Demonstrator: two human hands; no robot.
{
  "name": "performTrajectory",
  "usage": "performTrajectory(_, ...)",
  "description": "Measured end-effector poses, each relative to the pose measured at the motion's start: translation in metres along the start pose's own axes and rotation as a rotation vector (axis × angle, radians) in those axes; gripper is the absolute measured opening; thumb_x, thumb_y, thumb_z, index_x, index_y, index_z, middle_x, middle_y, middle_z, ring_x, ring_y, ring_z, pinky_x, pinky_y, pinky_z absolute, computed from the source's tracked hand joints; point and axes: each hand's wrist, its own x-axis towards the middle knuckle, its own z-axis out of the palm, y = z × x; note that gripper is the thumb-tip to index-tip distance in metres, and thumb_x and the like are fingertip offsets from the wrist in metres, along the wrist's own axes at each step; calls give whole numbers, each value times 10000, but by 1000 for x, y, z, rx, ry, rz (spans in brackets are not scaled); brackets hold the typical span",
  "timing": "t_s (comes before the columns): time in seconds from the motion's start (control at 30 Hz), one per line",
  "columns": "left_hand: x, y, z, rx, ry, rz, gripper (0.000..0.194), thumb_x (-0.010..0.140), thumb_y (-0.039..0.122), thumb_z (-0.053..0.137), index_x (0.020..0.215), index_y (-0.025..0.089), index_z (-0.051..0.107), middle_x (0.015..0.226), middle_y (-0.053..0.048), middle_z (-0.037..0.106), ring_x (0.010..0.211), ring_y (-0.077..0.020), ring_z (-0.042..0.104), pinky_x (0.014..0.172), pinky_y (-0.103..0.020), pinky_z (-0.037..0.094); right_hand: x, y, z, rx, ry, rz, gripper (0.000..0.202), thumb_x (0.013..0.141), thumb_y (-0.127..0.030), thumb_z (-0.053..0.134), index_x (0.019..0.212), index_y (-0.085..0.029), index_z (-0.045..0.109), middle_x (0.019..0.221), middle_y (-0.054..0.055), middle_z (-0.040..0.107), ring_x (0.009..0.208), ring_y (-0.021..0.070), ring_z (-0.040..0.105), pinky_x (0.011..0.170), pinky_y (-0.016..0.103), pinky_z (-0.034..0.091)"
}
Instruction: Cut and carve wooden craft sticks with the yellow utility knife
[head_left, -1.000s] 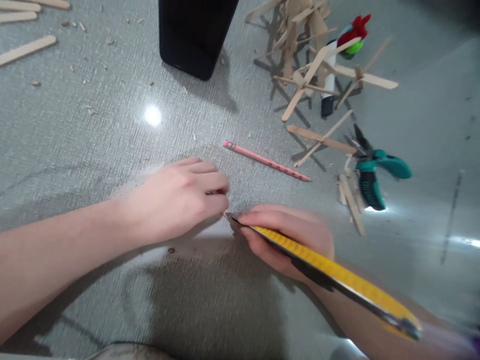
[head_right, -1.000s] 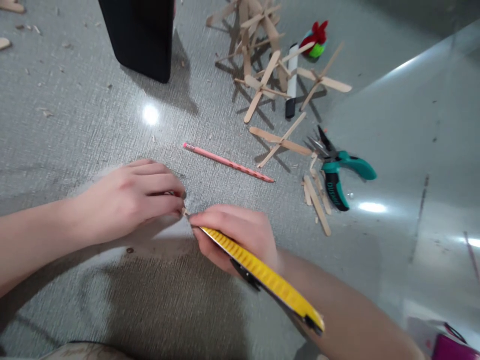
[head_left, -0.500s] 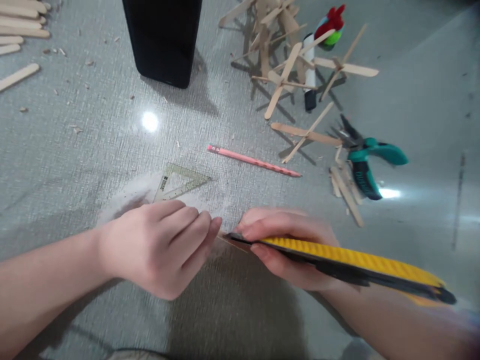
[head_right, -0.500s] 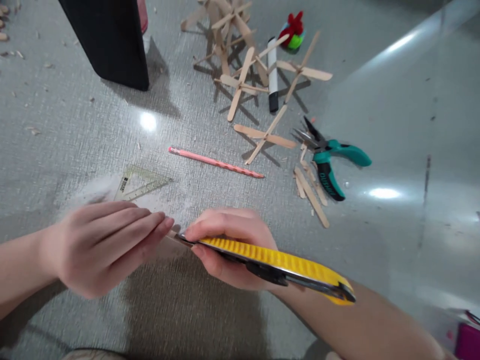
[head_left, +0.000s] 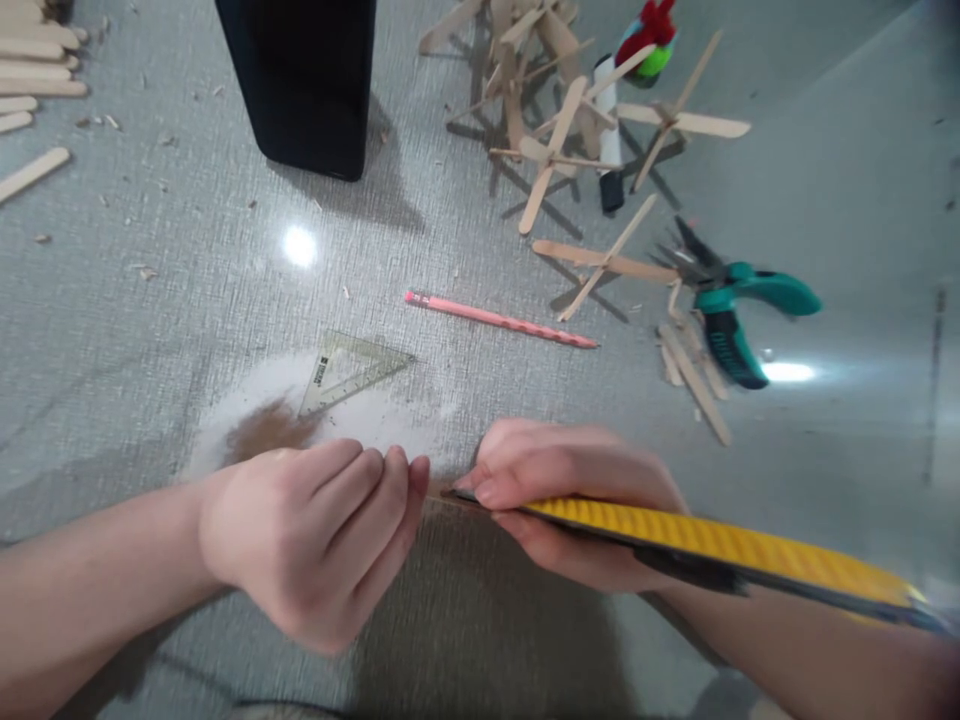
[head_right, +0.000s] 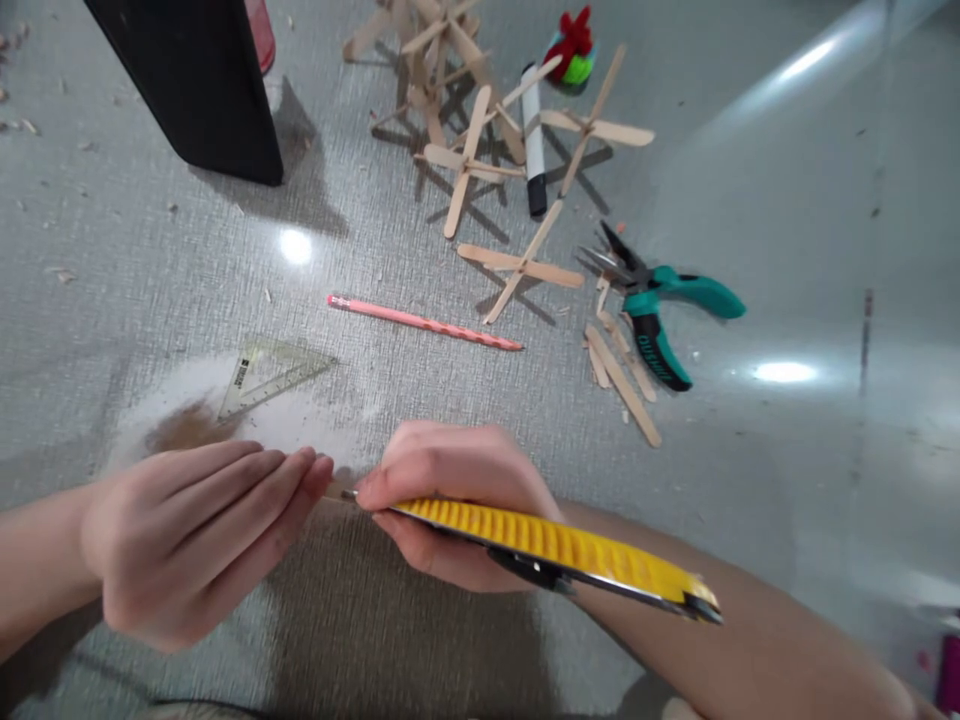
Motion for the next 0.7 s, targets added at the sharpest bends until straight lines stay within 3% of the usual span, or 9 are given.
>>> performTrajectory(0.17,0,3,2,-41,2,-45,188,899,51,616,800,92,770,628,-52,728,516,-143,672,396,-225,526,-1,1,1,-8,2,21,234,836,-25,631,998,-180,698,765,49,716,691,140,668,654,287,551)
performTrajectory(0.4,-1,7,3,-166,-16,-188,178,871,32,590,773,38,739,649,-113,709,571,-189,681,504,-296,587,1,5,-4,7,-7,136,152,860,-70,644,946,-188,687,763,18,698,653,118,657,597,252,517)
performTrajectory(0.6,1,6,6,-233,-81,-296,256,935,27,542,727,110,668,602,-23,652,533,-131,625,493,-262,522,2,3,-7,51,26,334,86,862,-129,669,890,-195,718,715,-1,695,581,96,612,529,217,466)
performTrajectory(0.7,2,4,8,-234,-94,-352,220,949,71,577,751,134,651,594,11,628,505,-110,573,458,-259,463,1,3,-8,207,88,480,53,880,-180,688,899,-215,722,703,-7,711,585,108,650,521,208,490)
